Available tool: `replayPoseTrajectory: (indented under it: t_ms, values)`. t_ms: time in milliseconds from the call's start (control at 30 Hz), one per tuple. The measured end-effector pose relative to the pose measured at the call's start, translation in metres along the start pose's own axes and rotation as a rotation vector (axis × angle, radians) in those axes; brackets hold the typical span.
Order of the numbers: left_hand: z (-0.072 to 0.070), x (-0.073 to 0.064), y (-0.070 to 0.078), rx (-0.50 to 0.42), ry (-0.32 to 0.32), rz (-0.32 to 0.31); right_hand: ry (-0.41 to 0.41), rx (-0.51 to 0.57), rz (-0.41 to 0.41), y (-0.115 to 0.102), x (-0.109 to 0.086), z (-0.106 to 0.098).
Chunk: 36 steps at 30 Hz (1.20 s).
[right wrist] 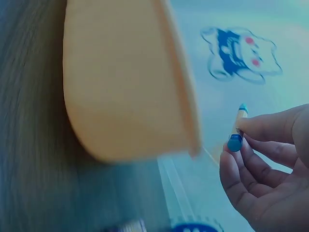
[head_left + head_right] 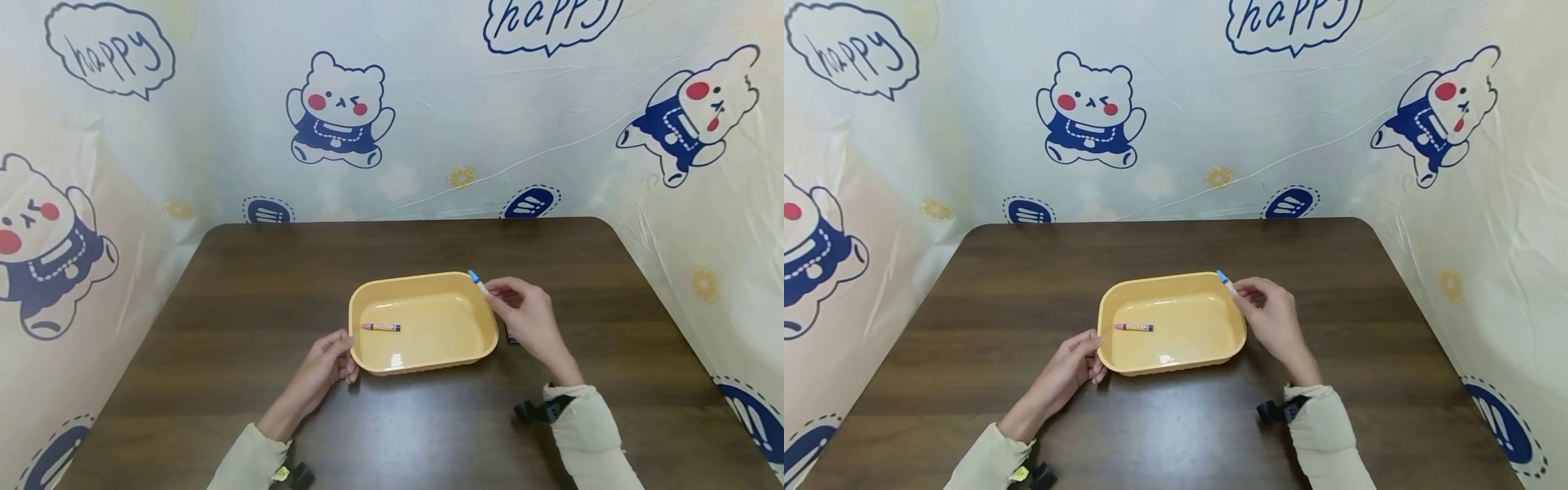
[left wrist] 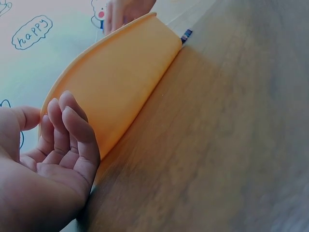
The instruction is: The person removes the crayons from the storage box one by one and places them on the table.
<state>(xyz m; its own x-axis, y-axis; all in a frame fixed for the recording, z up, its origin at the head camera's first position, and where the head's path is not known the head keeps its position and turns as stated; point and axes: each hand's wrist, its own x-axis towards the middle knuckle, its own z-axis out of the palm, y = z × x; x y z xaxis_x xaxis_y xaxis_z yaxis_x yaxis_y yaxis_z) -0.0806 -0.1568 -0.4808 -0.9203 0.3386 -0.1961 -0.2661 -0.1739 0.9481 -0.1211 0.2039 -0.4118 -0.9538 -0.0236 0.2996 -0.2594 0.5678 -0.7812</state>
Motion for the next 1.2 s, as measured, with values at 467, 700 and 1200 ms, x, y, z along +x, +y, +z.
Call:
replayPoseTrajectory:
  t_ms: [467, 700, 1200]
  values:
    - [0.001, 0.004, 0.000, -0.003, -0.016, -0.018, 0.213, -0.173, 0.170, 0.053, -0.029, -0.070]
    - [0.000, 0.003, 0.001, 0.006, -0.013, -0.021, 0.100, 0.010, 0.360, 0.092, -0.032, -0.060]
    - [0.000, 0.003, 0.001, 0.018, -0.017, -0.027, 0.146, -0.275, 0.311, 0.098, -0.036, -0.042]
